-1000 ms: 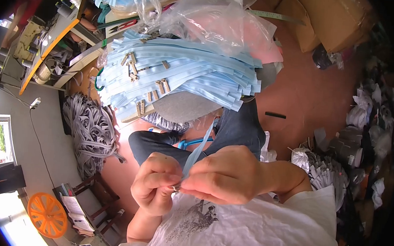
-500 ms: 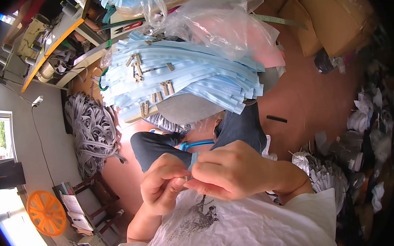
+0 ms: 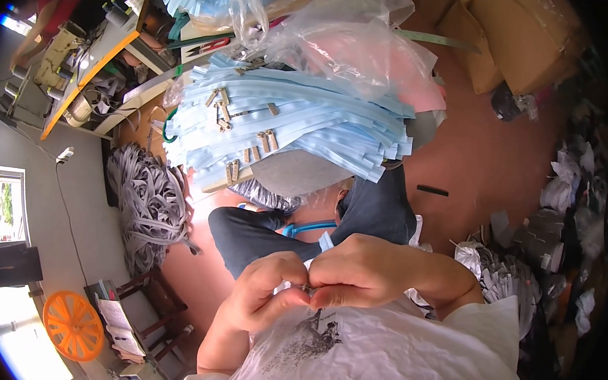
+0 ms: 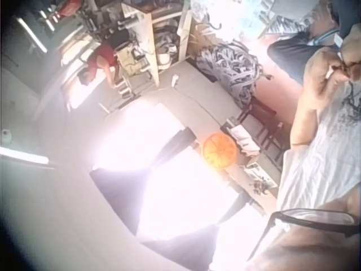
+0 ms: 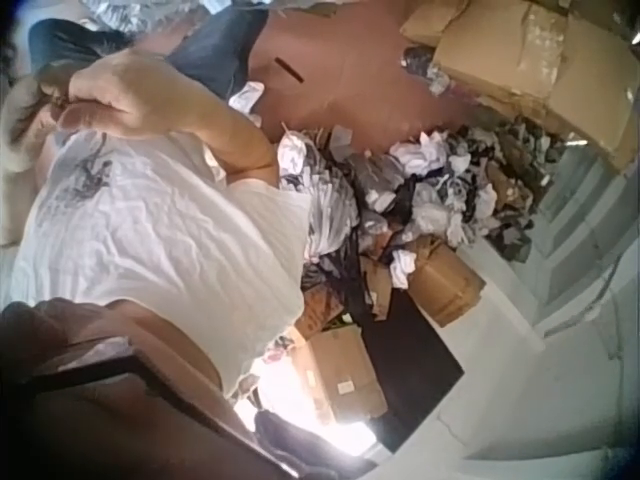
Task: Attaching metal clips to light blue bag straps by hand.
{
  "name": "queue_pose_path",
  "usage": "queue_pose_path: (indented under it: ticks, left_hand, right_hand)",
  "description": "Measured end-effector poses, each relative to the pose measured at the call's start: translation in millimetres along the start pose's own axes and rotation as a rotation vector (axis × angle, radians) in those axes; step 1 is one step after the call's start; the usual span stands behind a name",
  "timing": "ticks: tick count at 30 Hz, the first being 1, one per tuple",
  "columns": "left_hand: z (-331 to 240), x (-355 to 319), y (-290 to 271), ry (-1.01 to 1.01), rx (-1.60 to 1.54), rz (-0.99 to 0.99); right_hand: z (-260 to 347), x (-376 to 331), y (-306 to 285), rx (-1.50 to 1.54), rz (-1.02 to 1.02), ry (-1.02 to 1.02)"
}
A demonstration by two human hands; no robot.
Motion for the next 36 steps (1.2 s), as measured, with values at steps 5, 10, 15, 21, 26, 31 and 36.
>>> queue_pose_path:
  ticks: [5, 10, 15, 21, 26, 31, 36]
  left_hand:
    - [-4.6, 2.2, 7.2, -0.072, 0.000, 0.075]
    - [-2.0, -2.8, 9.2, -0.185, 0.016, 0.058]
    - [1.7, -4.3, 5.7, -0.245, 0.111, 0.079]
    - [2.9, 0.5, 13.1, -0.173, 0.098, 0.146]
    - [4.5, -7.4, 19.8, -0.084, 0.144, 0.135]
    - [6.0, -17.4, 13.9, -0.022, 0.052, -0.024]
    - [3.7, -16.7, 13.0, 0.085, 0.084, -0.186]
  right_hand:
    - [-0.4, -3.5, 6.1, -0.101, 0.114, 0.013]
    - [1.7, -3.4, 6.8, -0.165, 0.175, 0.009]
    - [0.9, 0.2, 7.0, -0.255, 0.141, 0.021]
    - [1.8, -1.2, 7.1, -0.228, 0.155, 0.026]
    - [7.7, -3.3, 16.4, -0.201, 0.096, -0.088]
    - [12.9, -3.9, 21.1, -0.179, 0.092, -0.209]
    - [11.8, -4.4, 18.9, -0.118, -0.054, -0.198]
Point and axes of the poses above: each hand's wrist, its own x-axis towards the middle knuckle, its own y-axis out of the palm, z = x × y, the point moved 8 cm from there along x, towards the middle knuckle, and after that the axes turned 13 degrees about -x, right-handed, at the moved point
